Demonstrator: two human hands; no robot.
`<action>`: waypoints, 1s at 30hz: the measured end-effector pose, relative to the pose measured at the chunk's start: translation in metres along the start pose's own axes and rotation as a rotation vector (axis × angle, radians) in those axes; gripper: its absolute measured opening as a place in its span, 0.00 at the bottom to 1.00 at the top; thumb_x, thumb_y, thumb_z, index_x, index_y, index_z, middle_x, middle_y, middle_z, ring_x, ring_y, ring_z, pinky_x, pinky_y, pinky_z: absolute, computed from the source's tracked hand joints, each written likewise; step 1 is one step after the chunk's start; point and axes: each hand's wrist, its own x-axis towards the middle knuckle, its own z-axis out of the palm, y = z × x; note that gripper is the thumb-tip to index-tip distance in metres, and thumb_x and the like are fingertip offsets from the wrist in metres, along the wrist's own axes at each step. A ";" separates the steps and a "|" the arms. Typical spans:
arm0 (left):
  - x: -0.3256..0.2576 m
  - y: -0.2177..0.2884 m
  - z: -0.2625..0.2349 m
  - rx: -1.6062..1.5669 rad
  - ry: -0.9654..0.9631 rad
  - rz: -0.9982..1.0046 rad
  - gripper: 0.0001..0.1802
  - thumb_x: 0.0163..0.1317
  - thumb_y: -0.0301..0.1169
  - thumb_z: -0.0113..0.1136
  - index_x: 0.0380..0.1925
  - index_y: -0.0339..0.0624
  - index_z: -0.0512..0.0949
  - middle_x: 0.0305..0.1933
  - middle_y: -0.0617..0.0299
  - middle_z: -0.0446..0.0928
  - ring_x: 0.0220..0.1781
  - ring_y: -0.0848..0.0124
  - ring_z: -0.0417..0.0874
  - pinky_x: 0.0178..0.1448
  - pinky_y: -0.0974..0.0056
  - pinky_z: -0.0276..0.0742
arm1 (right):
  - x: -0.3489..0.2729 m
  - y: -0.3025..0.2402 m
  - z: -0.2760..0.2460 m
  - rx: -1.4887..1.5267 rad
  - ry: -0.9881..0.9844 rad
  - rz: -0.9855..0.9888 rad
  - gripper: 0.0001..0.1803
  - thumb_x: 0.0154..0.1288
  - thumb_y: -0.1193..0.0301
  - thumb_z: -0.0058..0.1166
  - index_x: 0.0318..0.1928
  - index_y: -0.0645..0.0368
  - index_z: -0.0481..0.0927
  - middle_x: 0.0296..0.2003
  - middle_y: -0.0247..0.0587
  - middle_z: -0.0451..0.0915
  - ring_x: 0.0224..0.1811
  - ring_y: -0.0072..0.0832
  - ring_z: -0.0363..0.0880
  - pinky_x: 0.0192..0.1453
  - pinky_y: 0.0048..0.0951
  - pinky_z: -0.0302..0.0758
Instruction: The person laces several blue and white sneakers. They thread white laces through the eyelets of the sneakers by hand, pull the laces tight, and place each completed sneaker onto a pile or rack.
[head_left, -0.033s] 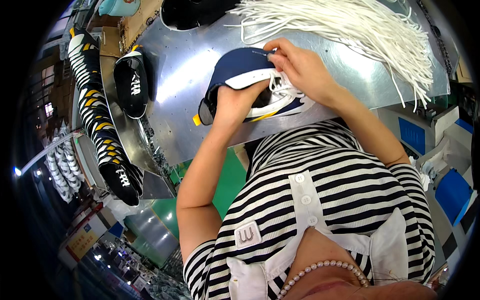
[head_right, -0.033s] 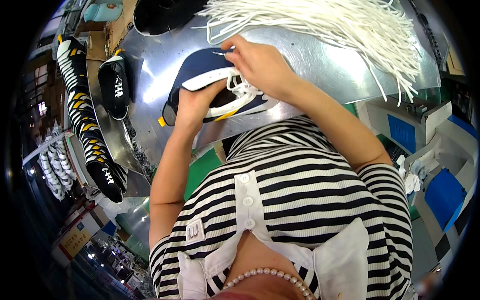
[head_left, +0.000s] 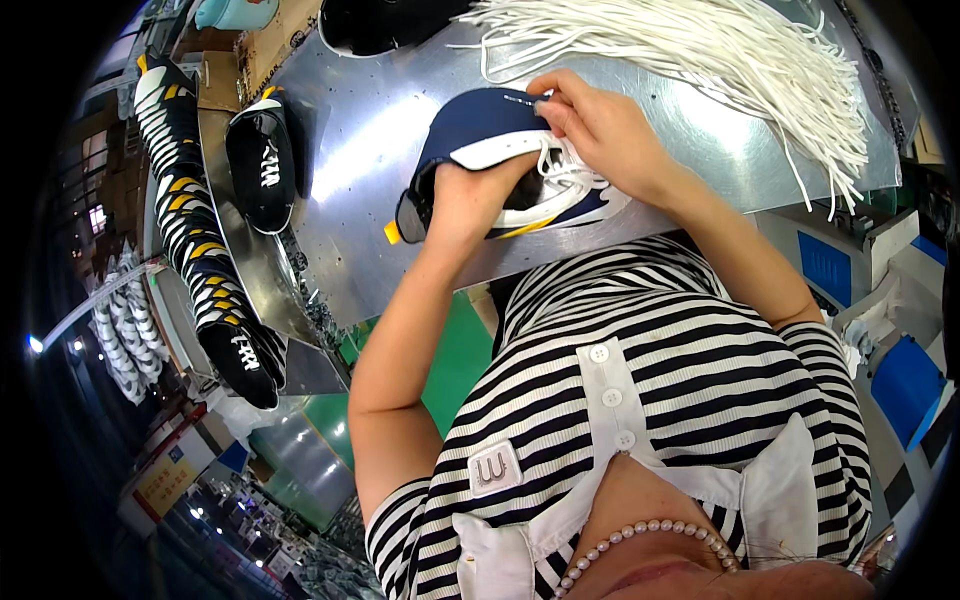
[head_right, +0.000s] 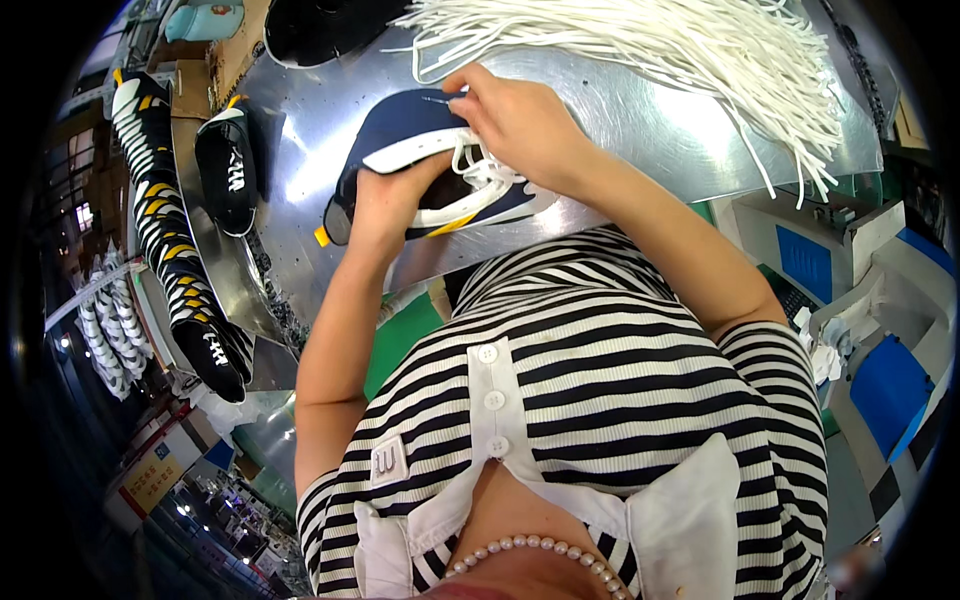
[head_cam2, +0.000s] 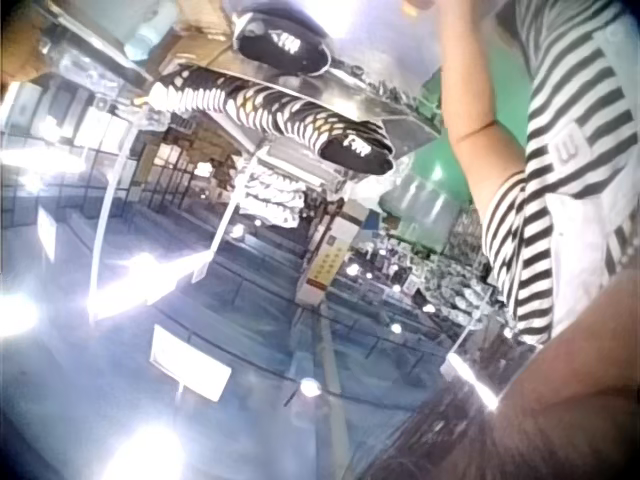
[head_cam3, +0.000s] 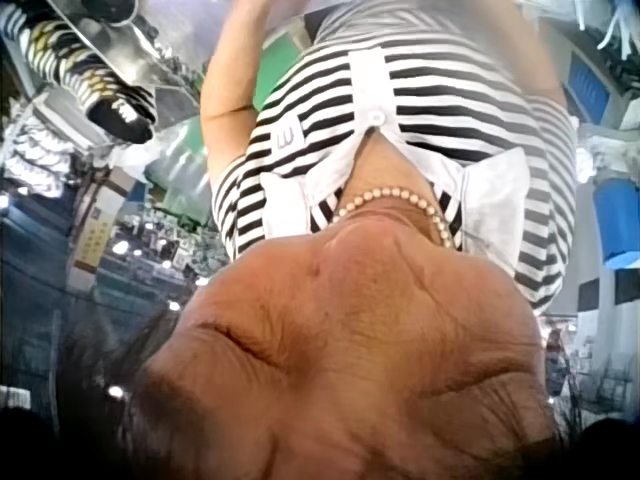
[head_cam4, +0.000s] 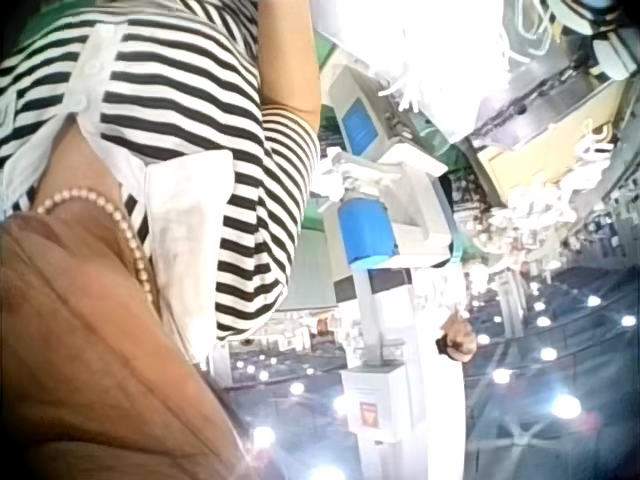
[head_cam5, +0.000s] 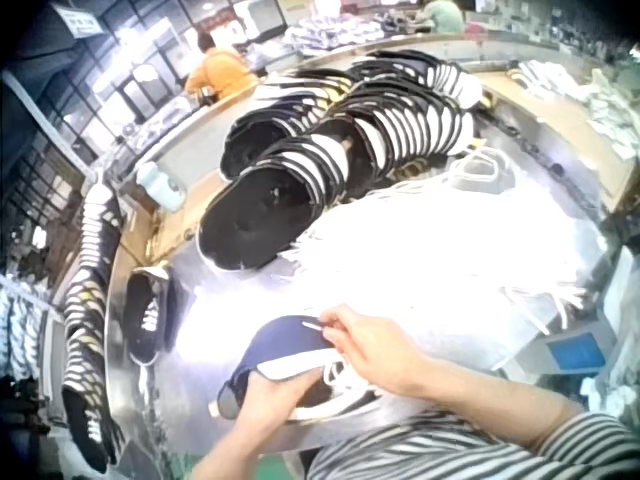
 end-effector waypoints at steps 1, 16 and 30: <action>0.002 0.004 -0.001 -0.004 0.003 -0.099 0.17 0.55 0.28 0.69 0.45 0.36 0.82 0.44 0.63 0.83 0.44 0.73 0.83 0.49 0.67 0.78 | 0.002 -0.001 0.000 -0.028 -0.001 0.012 0.13 0.72 0.66 0.49 0.52 0.57 0.73 0.31 0.47 0.83 0.34 0.45 0.83 0.39 0.42 0.76; -0.082 0.025 -0.051 0.359 0.117 0.393 0.11 0.52 0.23 0.70 0.36 0.39 0.81 0.41 0.60 0.78 0.46 0.71 0.75 0.47 0.70 0.70 | 0.005 0.008 0.009 -0.079 0.135 0.119 0.15 0.72 0.62 0.47 0.51 0.57 0.74 0.28 0.48 0.83 0.33 0.48 0.82 0.40 0.44 0.76; -0.045 -0.010 0.003 0.505 0.199 0.308 0.15 0.53 0.35 0.73 0.32 0.37 0.79 0.31 0.52 0.82 0.29 0.58 0.83 0.35 0.59 0.76 | -0.073 -0.024 -0.010 0.168 -0.115 0.080 0.12 0.70 0.70 0.52 0.50 0.60 0.72 0.29 0.43 0.82 0.31 0.37 0.83 0.37 0.33 0.76</action>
